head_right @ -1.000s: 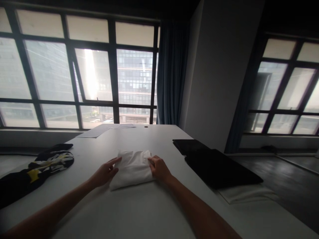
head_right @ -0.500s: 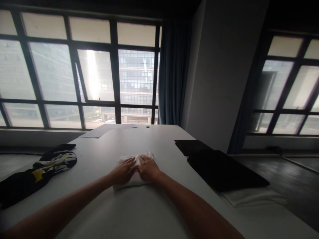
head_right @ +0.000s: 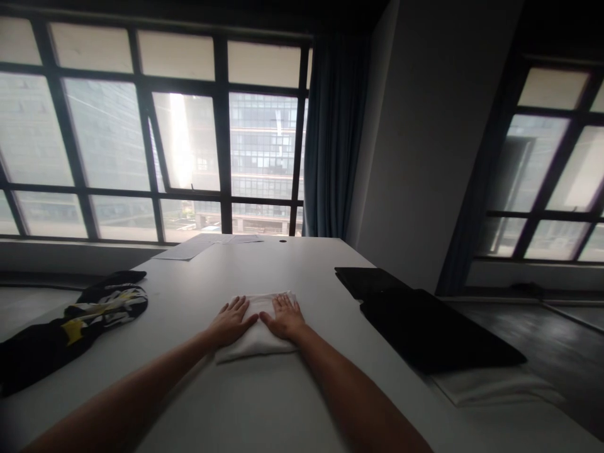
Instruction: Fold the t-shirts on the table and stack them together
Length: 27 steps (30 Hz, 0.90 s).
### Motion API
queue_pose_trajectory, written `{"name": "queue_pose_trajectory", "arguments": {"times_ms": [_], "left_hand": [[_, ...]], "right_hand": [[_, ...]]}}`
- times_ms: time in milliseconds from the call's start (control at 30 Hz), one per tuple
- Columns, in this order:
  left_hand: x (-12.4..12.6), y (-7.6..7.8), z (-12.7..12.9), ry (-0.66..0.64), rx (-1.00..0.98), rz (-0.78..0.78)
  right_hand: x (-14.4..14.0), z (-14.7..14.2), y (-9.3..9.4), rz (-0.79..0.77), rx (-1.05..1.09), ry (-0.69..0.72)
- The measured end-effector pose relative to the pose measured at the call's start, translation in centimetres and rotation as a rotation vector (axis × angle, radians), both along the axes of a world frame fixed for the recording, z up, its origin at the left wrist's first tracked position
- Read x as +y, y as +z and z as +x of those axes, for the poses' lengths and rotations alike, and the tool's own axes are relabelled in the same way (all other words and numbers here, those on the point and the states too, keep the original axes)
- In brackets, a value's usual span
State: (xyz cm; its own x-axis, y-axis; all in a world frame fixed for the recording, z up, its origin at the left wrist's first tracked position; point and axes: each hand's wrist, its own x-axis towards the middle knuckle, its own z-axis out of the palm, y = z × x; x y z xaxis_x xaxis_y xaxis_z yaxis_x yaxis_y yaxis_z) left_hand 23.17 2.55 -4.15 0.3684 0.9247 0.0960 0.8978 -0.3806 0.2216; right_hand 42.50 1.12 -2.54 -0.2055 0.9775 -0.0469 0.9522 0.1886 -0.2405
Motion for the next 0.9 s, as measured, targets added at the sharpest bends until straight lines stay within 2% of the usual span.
{"name": "queue_pose_trajectory", "arguments": {"times_ms": [133,233,500,633,800,900], "left_hand": [[-0.5,-0.2,0.1,-0.017,0.003,0.019],[-1.9,-0.3,0.3,-0.094,-0.022,0.046],[-4.3,-0.1,-0.7,-0.184,-0.046,-0.016],[-5.5,0.6,-1.4,-0.23,-0.009,-0.05],[-7.1,1.4,-2.1,-0.502,0.023,-0.061],[-7.6,1.6,-2.4,-0.564,0.017,-0.071]], "right_hand": [[0.4,0.1,-0.5,-0.034,-0.006,0.008],[0.4,0.2,-0.5,-0.03,-0.01,0.0],[-0.4,-0.3,-0.2,-0.013,-0.048,0.024],[-0.7,-0.4,-0.3,-0.019,-0.054,0.03],[-0.4,-0.2,0.4,-0.063,-0.072,0.049],[0.6,0.4,0.8,-0.111,-0.076,0.047]]}}
